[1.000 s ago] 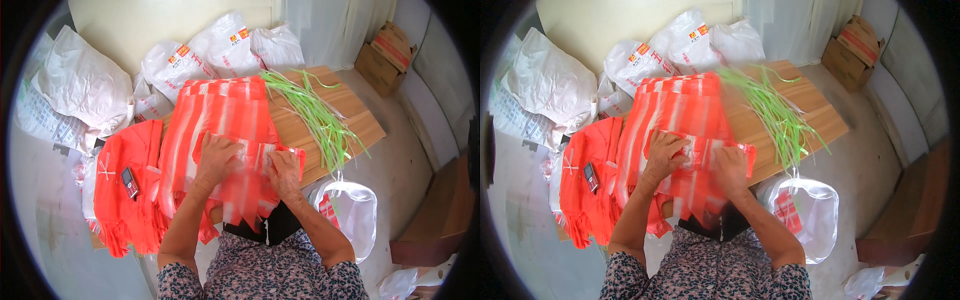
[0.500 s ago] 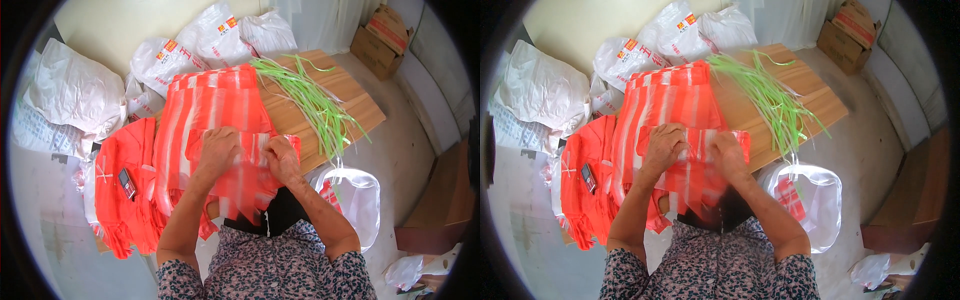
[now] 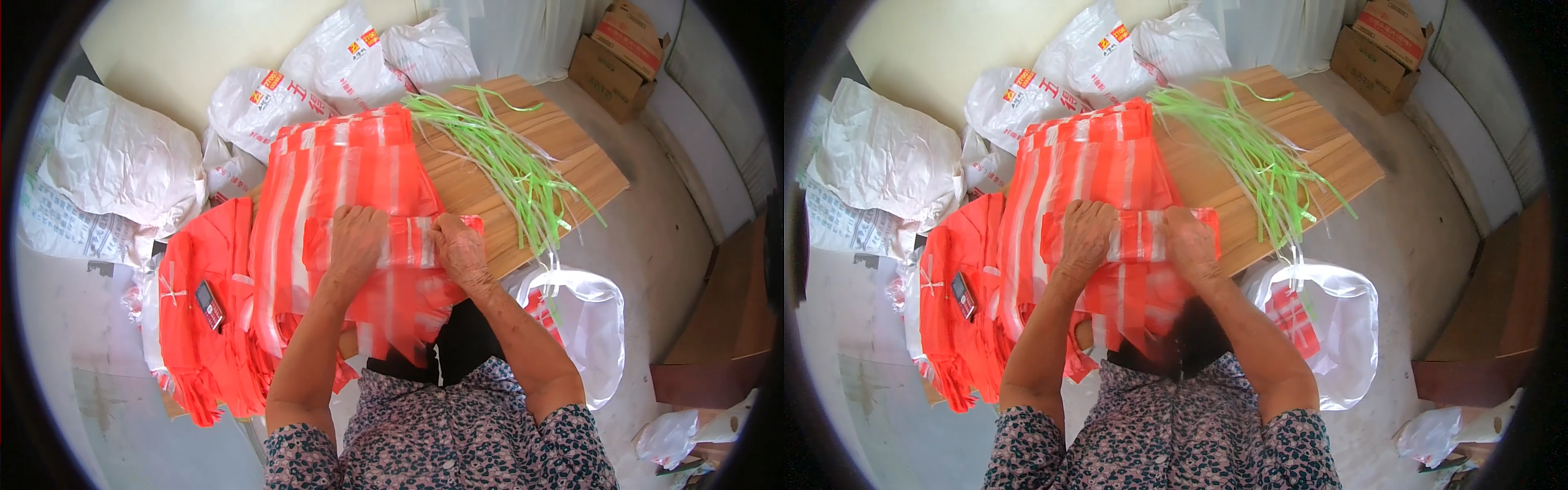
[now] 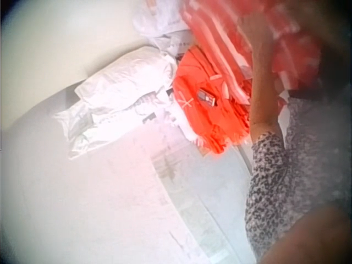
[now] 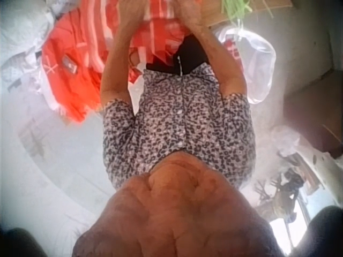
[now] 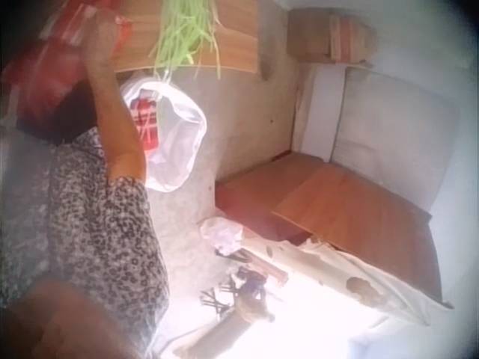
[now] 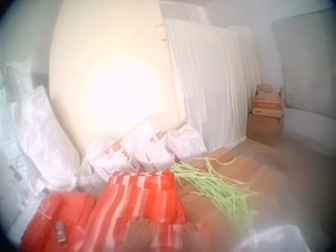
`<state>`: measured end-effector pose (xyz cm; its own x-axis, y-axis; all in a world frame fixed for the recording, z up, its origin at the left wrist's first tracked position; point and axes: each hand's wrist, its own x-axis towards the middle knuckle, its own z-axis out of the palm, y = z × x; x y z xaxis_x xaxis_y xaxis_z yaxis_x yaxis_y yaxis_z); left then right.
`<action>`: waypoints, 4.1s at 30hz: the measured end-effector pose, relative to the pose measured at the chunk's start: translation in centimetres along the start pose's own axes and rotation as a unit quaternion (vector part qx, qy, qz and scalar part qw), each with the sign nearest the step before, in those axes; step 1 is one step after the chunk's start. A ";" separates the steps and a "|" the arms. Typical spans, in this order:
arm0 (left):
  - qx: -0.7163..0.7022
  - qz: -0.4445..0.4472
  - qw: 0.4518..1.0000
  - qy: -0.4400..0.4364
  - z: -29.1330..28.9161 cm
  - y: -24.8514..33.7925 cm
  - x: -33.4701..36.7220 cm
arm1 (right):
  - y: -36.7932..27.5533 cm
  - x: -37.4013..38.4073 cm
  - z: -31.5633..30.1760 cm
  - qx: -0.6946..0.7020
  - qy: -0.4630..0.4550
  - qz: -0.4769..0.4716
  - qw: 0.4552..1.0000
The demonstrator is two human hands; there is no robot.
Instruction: The person rolls plastic bags into bundles, ties them with plastic strips, and places the bundles into a bag. The person then separates, folds, and arranges more plastic bags on the table.
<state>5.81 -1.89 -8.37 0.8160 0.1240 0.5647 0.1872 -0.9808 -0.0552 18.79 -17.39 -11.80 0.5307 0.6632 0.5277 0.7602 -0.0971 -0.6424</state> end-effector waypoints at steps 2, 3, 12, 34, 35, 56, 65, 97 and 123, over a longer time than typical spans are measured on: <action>-0.003 0.000 1.000 0.003 0.2 -0.1 0.2 | 0.7 -0.1 0.3 -0.024 0.006 -0.016 1.000; 0.003 0.016 1.000 0.017 0.2 -0.1 0.2 | 0.9 -0.1 0.4 -0.047 0.010 -0.033 0.998; -0.022 0.021 0.999 0.040 0.5 0.2 0.4 | 3.0 1.3 -1.6 -0.160 0.024 -0.077 0.984; -0.043 0.043 0.998 -0.025 -2.0 3.0 -5.0 | 3.5 -0.5 0.8 -0.018 -0.007 -0.126 0.992; -0.042 0.044 0.998 -0.025 -2.5 3.1 -4.8 | 3.7 -0.6 0.7 -0.015 0.006 -0.129 0.992; 0.003 0.053 0.998 -0.015 -2.4 1.7 -1.8 | -1.7 -1.7 0.9 -0.240 -0.018 -0.180 0.954; 0.075 0.030 0.993 -0.088 -2.5 -0.3 -2.4 | -1.8 -0.3 -0.2 -0.304 -0.032 -0.211 0.929; -0.614 -0.439 0.656 0.001 -6.6 -4.9 -4.2 | 4.4 4.0 -8.0 0.236 -0.449 0.225 0.832; -0.090 -0.376 0.915 0.112 -0.4 -3.7 -5.4 | 4.9 -3.0 -5.4 0.099 -0.219 0.107 0.965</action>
<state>0.52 0.99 -10.91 0.3569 0.7604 0.5426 0.5400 -0.6419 0.5444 22.96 -23.81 -13.56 0.4250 0.8981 0.1133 0.5411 -0.1517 -0.8272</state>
